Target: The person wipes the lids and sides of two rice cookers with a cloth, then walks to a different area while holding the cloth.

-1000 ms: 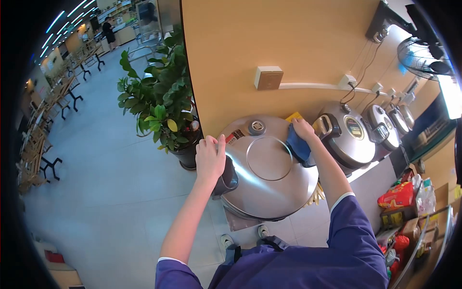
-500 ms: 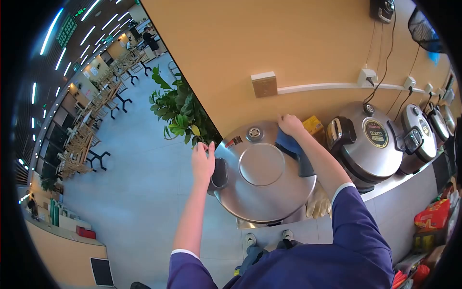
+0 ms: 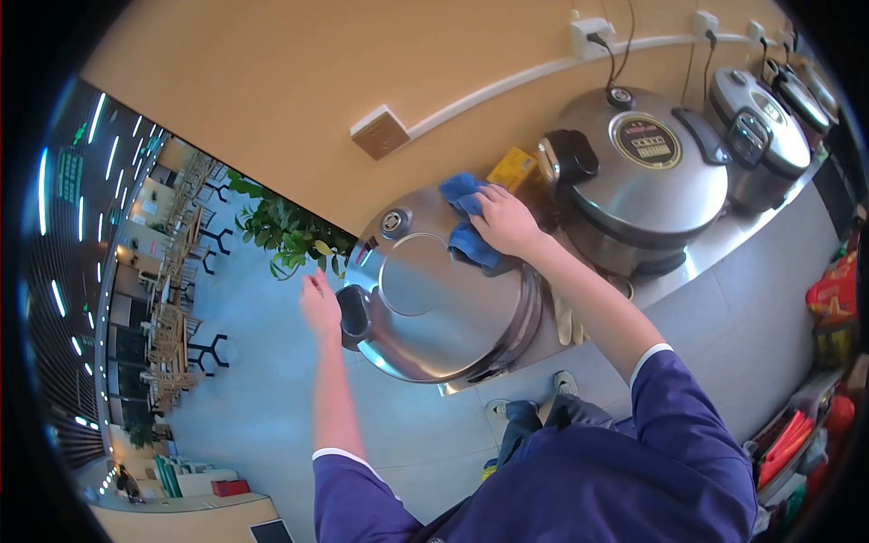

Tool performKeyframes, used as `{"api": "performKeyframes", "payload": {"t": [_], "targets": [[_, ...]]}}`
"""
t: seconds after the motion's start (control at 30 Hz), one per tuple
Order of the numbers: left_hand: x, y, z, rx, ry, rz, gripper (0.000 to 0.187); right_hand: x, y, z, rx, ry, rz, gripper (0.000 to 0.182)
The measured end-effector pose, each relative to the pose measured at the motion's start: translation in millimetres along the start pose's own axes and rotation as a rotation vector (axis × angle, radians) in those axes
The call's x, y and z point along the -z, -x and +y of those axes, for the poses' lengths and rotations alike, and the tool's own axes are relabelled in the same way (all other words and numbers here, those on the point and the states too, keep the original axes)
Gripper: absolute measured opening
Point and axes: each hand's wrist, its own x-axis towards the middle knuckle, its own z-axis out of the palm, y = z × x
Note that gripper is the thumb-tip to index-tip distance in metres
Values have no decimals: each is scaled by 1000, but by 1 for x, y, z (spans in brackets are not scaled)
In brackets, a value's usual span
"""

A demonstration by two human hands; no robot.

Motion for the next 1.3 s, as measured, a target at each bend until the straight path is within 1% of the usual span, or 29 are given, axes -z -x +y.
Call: {"api": "performKeyframes", "payload": {"t": [0.03,0.07,0.1,0.17,0.2,0.27,0.33,0.37,0.43,0.47,0.53,0.6,0.63,0.67,0.73,0.77,0.8,0.87,0.93,0.97,1.0,1.03,1.2,1.27,1.3], "targets": [[2,1,2,-30,-63,38,45,11,8,-5,-19,-40,-3,36],[5,4,3,-58,-126,78,43,19,19,-8,-30,-46,0,36],[8,5,6,-69,-132,75,43,30,31,-10,-17,-83,6,35],[14,10,13,-231,-223,106,38,53,56,-17,-5,-121,22,35],[14,14,15,-237,-228,107,38,66,71,-23,-36,-154,48,36],[13,26,14,-198,-128,53,40,73,113,-30,-74,-195,71,37],[-1,35,-3,-229,-86,82,41,75,155,-36,-558,-949,72,44],[-5,40,-5,-260,-37,115,42,73,167,-42,-564,-952,66,44],[-7,43,-7,-252,-23,110,43,67,186,-51,-539,-1155,229,53],[-8,44,-6,-247,-4,109,43,60,187,-51,-553,-1158,232,53],[-10,41,-8,-242,3,83,44,38,181,-55,-281,-751,161,62],[-10,45,-10,-234,8,49,44,36,174,-63,-87,-369,80,67],[-7,45,-5,-218,30,37,44,19,180,-61,-78,-415,170,71],[-7,45,-5,-200,52,27,44,3,190,-60,-92,-418,167,71],[-8,44,-6,-189,39,15,44,-23,211,-64,-253,-566,280,72],[-9,44,-7,-179,44,23,45,-30,221,-71,-343,-582,308,67],[-10,43,-8,-167,50,33,45,-48,235,-73,-351,-582,310,67],[-11,42,-9,-187,28,45,45,-94,268,-67,-719,-879,303,58],[-9,44,-5,-201,4,63,46,-100,277,-55,-751,-812,311,53],[-7,47,-1,-176,-16,61,46,-105,277,-53,-887,-856,340,54],[-4,48,4,-150,-37,60,45,-111,274,-47,-932,-870,383,60],[-4,47,3,-151,-41,62,45,-116,270,-40,-932,-875,383,60],[-7,46,-4,-185,-47,71,44,-125,246,-3,-1316,-1026,317,83],[-7,46,-3,-191,-32,69,44,-136,248,6,-1472,-1080,296,92],[-7,47,-2,-191,-18,68,45,-149,248,3,-1428,-1078,394,88]]}}
